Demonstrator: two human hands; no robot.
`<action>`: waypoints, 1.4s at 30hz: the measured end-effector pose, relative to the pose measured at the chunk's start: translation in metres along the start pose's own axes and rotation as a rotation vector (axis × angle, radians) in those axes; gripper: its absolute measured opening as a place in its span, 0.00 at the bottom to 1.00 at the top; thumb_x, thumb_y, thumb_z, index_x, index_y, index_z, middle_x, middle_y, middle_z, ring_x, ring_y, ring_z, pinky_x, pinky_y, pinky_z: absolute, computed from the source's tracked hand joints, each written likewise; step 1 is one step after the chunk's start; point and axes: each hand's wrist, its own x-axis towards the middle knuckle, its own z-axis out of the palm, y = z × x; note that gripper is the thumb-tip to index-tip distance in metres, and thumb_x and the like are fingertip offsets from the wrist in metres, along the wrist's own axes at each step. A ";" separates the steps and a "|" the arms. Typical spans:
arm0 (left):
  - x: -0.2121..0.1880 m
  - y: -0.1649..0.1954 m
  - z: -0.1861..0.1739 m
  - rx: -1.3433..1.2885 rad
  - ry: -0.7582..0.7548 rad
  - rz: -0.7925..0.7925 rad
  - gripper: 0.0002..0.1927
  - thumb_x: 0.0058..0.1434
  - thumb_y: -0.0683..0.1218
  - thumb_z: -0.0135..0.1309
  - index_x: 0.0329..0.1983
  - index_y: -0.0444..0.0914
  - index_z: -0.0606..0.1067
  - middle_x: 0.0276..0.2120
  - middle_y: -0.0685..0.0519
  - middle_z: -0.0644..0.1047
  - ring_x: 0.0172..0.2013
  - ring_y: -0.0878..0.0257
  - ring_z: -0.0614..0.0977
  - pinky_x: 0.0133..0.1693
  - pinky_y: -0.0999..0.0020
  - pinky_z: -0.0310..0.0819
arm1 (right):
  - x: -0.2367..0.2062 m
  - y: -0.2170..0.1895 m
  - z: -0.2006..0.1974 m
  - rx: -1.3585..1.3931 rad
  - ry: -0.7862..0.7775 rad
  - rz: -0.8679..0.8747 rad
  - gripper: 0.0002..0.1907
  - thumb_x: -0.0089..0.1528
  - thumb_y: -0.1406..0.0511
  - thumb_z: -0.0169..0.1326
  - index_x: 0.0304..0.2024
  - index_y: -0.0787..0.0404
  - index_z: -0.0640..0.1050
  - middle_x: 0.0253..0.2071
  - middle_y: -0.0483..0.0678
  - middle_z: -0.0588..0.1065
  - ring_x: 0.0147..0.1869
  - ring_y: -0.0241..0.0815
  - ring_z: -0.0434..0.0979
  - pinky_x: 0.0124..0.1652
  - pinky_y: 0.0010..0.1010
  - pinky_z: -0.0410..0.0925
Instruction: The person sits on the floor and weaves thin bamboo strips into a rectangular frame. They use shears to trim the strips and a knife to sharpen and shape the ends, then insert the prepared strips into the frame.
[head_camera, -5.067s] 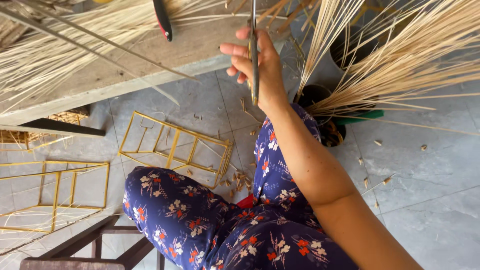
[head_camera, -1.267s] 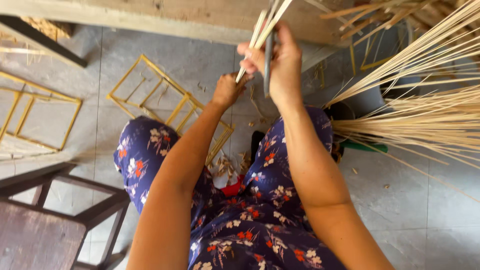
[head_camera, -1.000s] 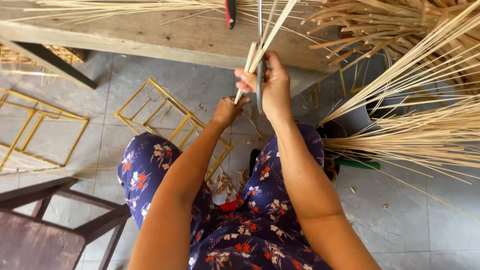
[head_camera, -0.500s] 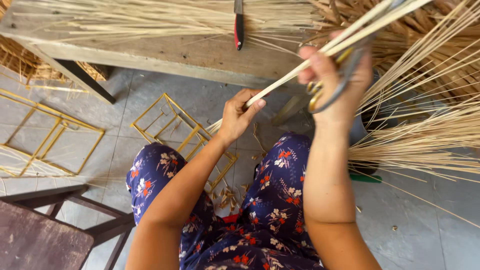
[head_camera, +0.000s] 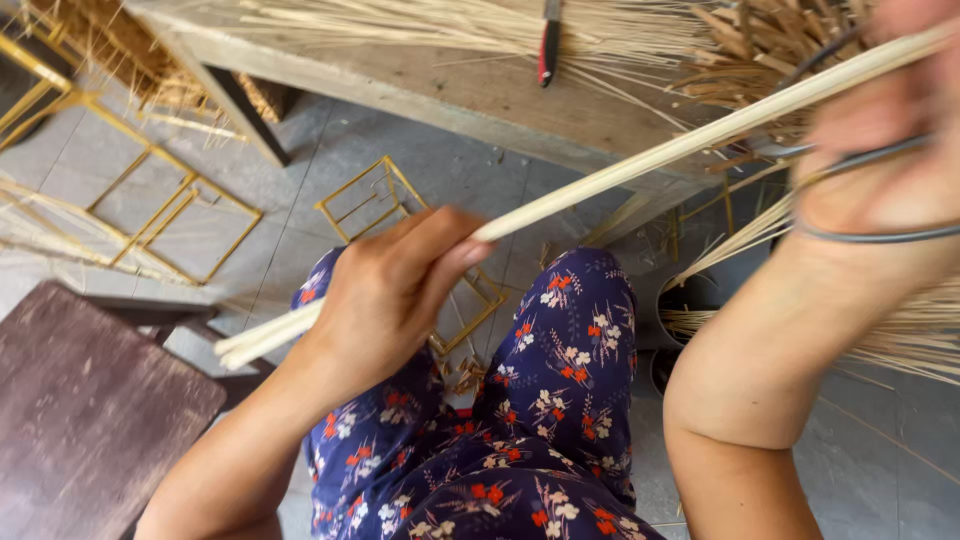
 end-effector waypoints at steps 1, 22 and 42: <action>-0.020 -0.005 -0.006 -0.026 -0.056 -0.075 0.08 0.74 0.46 0.50 0.45 0.36 0.75 0.28 0.47 0.73 0.26 0.56 0.77 0.30 0.61 0.69 | -0.007 0.012 0.011 0.001 -0.025 0.008 0.20 0.67 0.71 0.62 0.58 0.63 0.69 0.38 0.59 0.80 0.28 0.39 0.78 0.29 0.26 0.71; -0.129 -0.029 0.053 -0.681 -0.037 -0.618 0.26 0.75 0.50 0.42 0.75 0.42 0.60 0.28 0.61 0.70 0.28 0.74 0.68 0.29 0.79 0.64 | -0.228 0.141 0.086 -0.163 -0.246 0.588 0.17 0.66 0.68 0.60 0.55 0.67 0.72 0.35 0.51 0.80 0.31 0.35 0.80 0.31 0.24 0.74; -0.176 -0.014 0.037 -0.564 -0.031 -0.758 0.17 0.76 0.47 0.42 0.62 0.40 0.74 0.24 0.63 0.65 0.23 0.75 0.61 0.24 0.77 0.55 | -0.261 0.092 -0.021 -0.457 -0.604 0.750 0.40 0.53 0.68 0.70 0.66 0.62 0.70 0.45 0.43 0.72 0.47 0.30 0.71 0.48 0.22 0.68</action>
